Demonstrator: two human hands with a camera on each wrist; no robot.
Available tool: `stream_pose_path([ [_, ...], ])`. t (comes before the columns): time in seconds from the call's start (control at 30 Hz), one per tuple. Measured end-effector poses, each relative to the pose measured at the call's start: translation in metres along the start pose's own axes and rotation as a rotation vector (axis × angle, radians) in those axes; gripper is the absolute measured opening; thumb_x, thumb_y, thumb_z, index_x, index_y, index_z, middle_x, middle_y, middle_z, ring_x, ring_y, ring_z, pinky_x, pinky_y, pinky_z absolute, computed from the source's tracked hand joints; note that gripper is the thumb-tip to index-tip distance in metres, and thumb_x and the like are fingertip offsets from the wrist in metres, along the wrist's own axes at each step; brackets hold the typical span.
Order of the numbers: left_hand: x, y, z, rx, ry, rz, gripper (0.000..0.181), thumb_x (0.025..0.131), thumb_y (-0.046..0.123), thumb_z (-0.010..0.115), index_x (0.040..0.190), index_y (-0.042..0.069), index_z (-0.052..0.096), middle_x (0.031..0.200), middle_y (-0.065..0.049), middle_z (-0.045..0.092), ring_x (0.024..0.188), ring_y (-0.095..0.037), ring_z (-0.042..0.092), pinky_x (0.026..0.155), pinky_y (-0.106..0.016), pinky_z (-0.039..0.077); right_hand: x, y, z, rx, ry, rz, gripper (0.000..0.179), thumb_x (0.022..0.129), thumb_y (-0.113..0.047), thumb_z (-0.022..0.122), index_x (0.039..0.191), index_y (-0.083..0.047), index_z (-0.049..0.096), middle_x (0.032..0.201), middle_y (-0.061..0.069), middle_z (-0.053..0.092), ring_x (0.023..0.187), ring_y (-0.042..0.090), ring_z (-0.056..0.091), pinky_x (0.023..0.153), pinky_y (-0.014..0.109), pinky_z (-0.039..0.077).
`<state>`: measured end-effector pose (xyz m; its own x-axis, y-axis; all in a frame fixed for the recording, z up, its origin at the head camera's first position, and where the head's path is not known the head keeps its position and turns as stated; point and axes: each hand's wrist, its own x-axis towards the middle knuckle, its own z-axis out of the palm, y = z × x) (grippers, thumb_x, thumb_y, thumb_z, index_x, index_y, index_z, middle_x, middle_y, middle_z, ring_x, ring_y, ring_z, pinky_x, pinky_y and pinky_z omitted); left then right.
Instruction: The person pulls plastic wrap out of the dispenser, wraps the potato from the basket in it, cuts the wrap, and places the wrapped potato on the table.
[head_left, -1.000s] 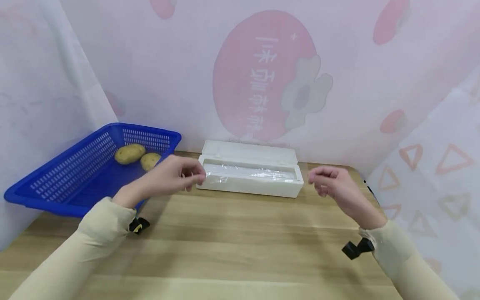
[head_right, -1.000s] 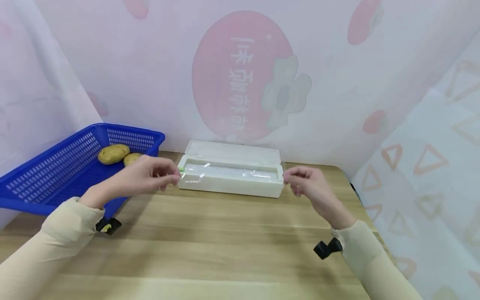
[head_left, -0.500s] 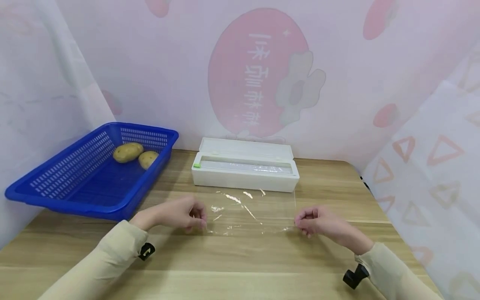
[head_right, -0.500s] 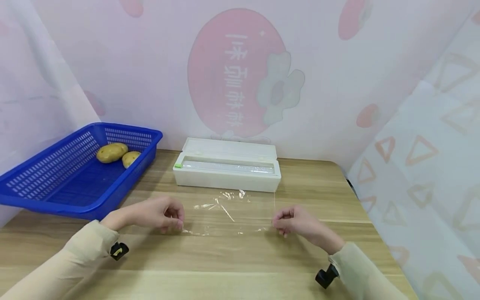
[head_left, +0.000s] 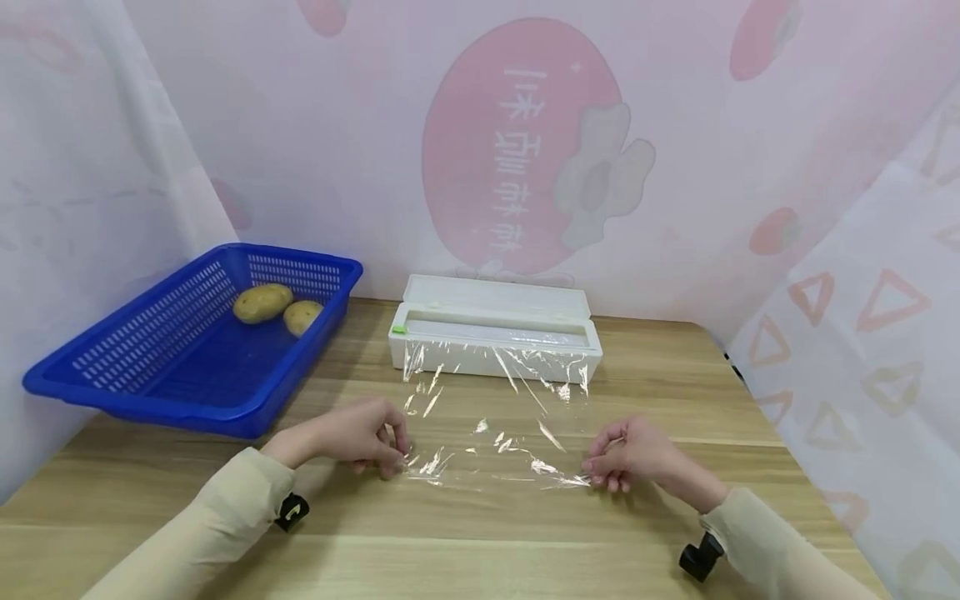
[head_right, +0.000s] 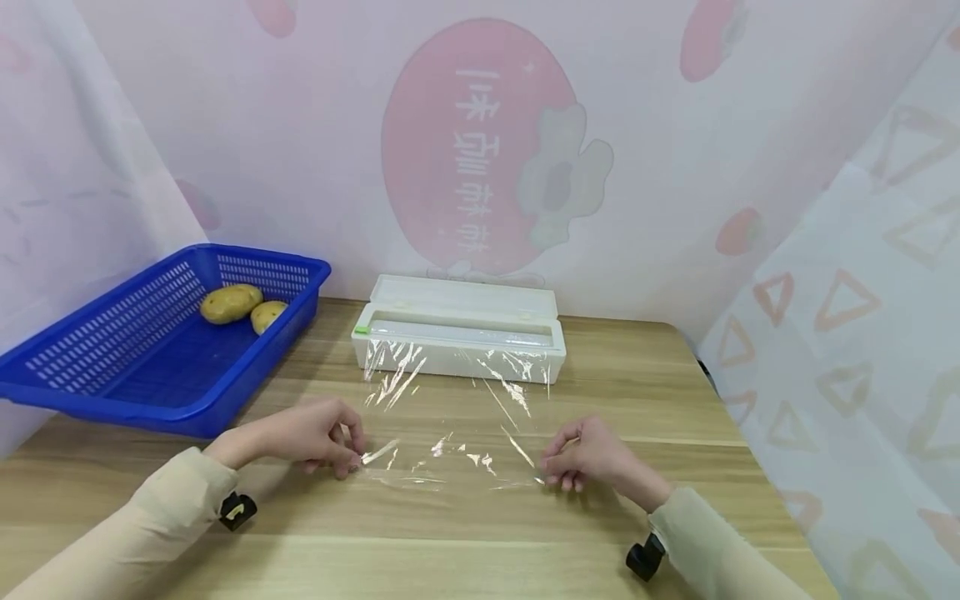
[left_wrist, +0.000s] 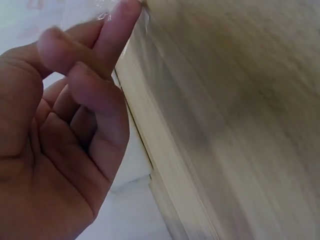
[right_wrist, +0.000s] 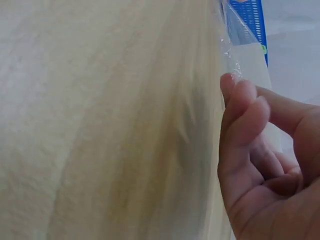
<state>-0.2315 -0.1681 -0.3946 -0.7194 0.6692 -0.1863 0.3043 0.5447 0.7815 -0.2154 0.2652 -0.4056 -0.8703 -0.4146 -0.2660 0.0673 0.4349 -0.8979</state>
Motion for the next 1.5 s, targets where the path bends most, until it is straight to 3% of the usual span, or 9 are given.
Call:
stream_pose_path([
  [0.2,-0.001,-0.005,0.000,0.011,0.036,0.000,0.021,0.075,0.006,0.084,0.085,0.003,0.066,0.067,-0.003,0.068,0.049,-0.013,0.055,0.043,-0.023,0.044,0.000,0.004,0.002,-0.057,0.039,0.006,0.030,0.071,-0.012,0.088,0.086,0.003,0.067,0.068,0.016,0.068,0.047,0.014,0.057,0.042,0.023,0.046],
  [0.43,0.000,-0.009,0.002,0.054,0.041,0.032,0.025,0.070,0.008,0.088,0.083,0.005,0.066,0.068,0.001,0.066,0.057,-0.012,0.058,0.049,-0.024,0.047,0.000,0.005,0.008,-0.066,0.029,-0.012,0.031,0.070,-0.008,0.088,0.089,0.004,0.066,0.069,0.013,0.068,0.047,0.012,0.053,0.041,0.021,0.043],
  [0.63,0.001,-0.009,-0.003,0.072,0.078,0.058,0.013,0.081,0.010,0.080,0.083,0.007,0.067,0.071,0.000,0.064,0.059,-0.014,0.059,0.051,-0.025,0.049,0.000,0.007,0.011,-0.110,0.044,-0.038,0.026,0.071,-0.008,0.088,0.087,0.001,0.070,0.064,0.007,0.061,0.047,0.011,0.049,0.041,0.019,0.039],
  [0.77,0.006,-0.005,-0.013,0.144,0.171,0.092,0.006,0.089,0.008,0.071,0.083,0.007,0.069,0.071,0.001,0.064,0.056,-0.016,0.061,0.053,-0.027,0.051,0.000,0.008,0.012,-0.138,0.048,-0.049,0.024,0.071,-0.010,0.088,0.087,0.000,0.072,0.062,0.004,0.058,0.046,0.010,0.048,0.041,0.019,0.037],
  [0.93,0.017,0.014,-0.036,0.243,0.332,0.105,0.010,0.094,0.010,0.066,0.085,0.008,0.070,0.071,0.002,0.064,0.055,-0.013,0.058,0.053,-0.029,0.051,0.001,0.008,0.010,-0.165,0.044,-0.041,0.026,0.072,-0.013,0.089,0.087,-0.002,0.072,0.062,0.002,0.058,0.046,0.010,0.048,0.042,0.019,0.038],
  [1.13,0.024,0.049,-0.072,0.236,0.505,0.052,0.014,0.098,0.017,0.062,0.095,0.006,0.071,0.080,-0.003,0.068,0.064,-0.019,0.062,0.057,-0.032,0.053,-0.002,0.009,0.008,-0.175,0.049,-0.027,0.026,0.071,-0.014,0.089,0.086,-0.002,0.071,0.061,0.002,0.058,0.046,0.010,0.049,0.042,0.019,0.039],
  [1.27,0.022,0.062,-0.101,0.225,0.649,0.049,0.020,0.098,0.021,0.062,0.102,0.003,0.070,0.082,-0.005,0.068,0.069,-0.023,0.063,0.058,-0.032,0.052,-0.005,0.011,0.010,-0.157,0.050,-0.019,0.026,0.070,-0.014,0.090,0.085,-0.003,0.071,0.061,0.003,0.058,0.046,0.010,0.049,0.042,0.020,0.039],
  [1.37,0.014,0.065,-0.124,0.228,0.703,0.044,0.024,0.099,0.026,0.062,0.106,0.004,0.069,0.086,-0.006,0.068,0.073,-0.023,0.062,0.061,-0.031,0.051,-0.007,0.013,0.012,-0.144,0.042,-0.020,0.027,0.070,-0.015,0.090,0.085,-0.003,0.071,0.060,0.002,0.057,0.046,0.010,0.049,0.042,0.020,0.039],
  [1.5,-0.001,0.063,-0.155,0.255,0.711,0.016,0.033,0.099,0.034,0.060,0.114,0.005,0.068,0.096,-0.008,0.068,0.082,-0.024,0.062,0.067,-0.031,0.049,-0.011,0.015,0.013,-0.144,0.039,-0.019,0.027,0.070,-0.014,0.090,0.085,-0.003,0.070,0.060,0.002,0.057,0.046,0.010,0.049,0.042,0.020,0.039],
])
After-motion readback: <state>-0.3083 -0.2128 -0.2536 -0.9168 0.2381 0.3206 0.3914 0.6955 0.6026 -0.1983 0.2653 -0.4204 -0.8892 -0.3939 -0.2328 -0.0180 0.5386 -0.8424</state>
